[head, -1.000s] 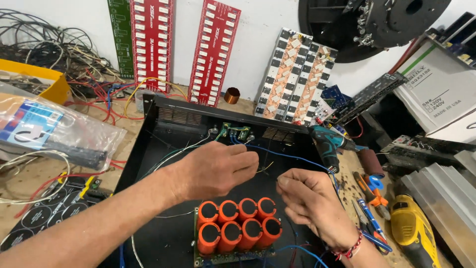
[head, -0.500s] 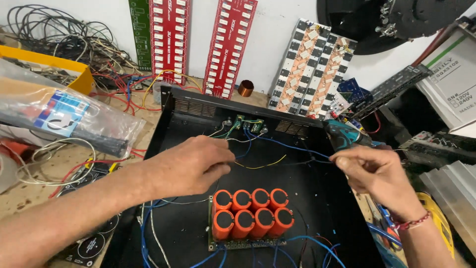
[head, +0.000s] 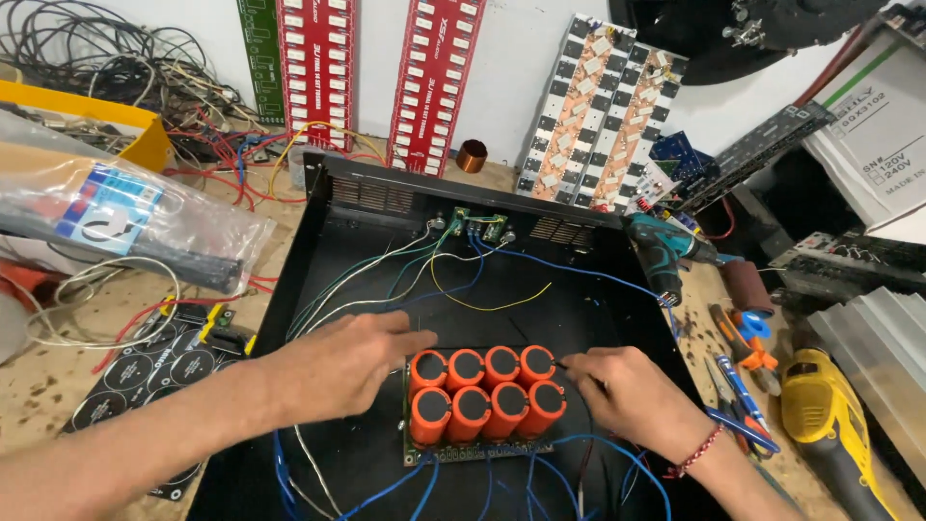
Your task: Assembling a capacitor bank into an electronic chassis, trimming wires, and organizing internal components.
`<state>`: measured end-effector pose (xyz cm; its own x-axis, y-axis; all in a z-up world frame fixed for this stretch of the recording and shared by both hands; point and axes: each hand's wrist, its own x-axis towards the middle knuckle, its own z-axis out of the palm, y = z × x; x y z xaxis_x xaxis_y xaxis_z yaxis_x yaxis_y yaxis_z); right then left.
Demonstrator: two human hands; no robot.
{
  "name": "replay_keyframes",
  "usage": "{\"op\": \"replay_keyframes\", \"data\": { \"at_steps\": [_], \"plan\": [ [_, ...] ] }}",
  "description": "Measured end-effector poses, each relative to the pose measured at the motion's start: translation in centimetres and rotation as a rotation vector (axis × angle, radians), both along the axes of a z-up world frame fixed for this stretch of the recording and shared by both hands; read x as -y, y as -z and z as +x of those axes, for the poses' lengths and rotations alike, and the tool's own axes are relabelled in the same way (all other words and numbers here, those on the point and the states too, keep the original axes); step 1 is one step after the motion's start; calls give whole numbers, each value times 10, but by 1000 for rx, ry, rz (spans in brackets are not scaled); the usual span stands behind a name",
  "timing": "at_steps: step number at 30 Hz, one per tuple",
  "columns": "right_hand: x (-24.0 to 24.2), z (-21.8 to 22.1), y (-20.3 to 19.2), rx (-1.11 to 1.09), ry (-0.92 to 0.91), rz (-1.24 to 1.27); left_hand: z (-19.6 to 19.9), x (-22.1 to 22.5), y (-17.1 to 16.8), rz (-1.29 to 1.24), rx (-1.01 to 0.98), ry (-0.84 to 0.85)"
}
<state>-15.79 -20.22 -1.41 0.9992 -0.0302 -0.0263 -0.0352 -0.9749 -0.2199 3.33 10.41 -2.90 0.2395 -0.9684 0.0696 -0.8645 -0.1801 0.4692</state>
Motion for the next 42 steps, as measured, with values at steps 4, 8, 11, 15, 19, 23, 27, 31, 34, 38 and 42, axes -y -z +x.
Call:
{"op": "replay_keyframes", "data": {
  "at_steps": [4, 8, 11, 15, 19, 23, 27, 31, 34, 38, 42],
  "plan": [
    [-5, 2, -1, -81, 9, 45, -10, -14, 0, -42, 280, 125],
    [0, 2, 6, -33, -63, 25, -3, -21, 17, -278, 559, 301],
    [-2, 3, 4, -64, -52, 27, -15, -15, 2, -534, 869, 370],
    [1, -1, 8, -31, -97, -7, -24, -13, -16, -583, 903, 431],
    [2, -4, 9, -16, -97, -29, -25, -18, -14, -505, 893, 429],
    [-1, -1, 5, 7, -53, -49, -16, -21, 17, -281, 927, 525],
    [3, 8, 10, 11, -18, -66, -17, -12, 5, -233, 830, 585],
    [6, 7, 10, -9, 13, -76, -25, 0, -22, -96, 371, 466],
    [9, 4, 9, 64, -31, -21, -26, 14, -44, -14, 156, 279],
    [10, 2, 9, 165, -60, 56, -27, 24, -51, -13, -4, -15],
    [11, 0, 2, 160, -96, 97, -48, 20, -30, -59, 144, 246]
  ]
}}
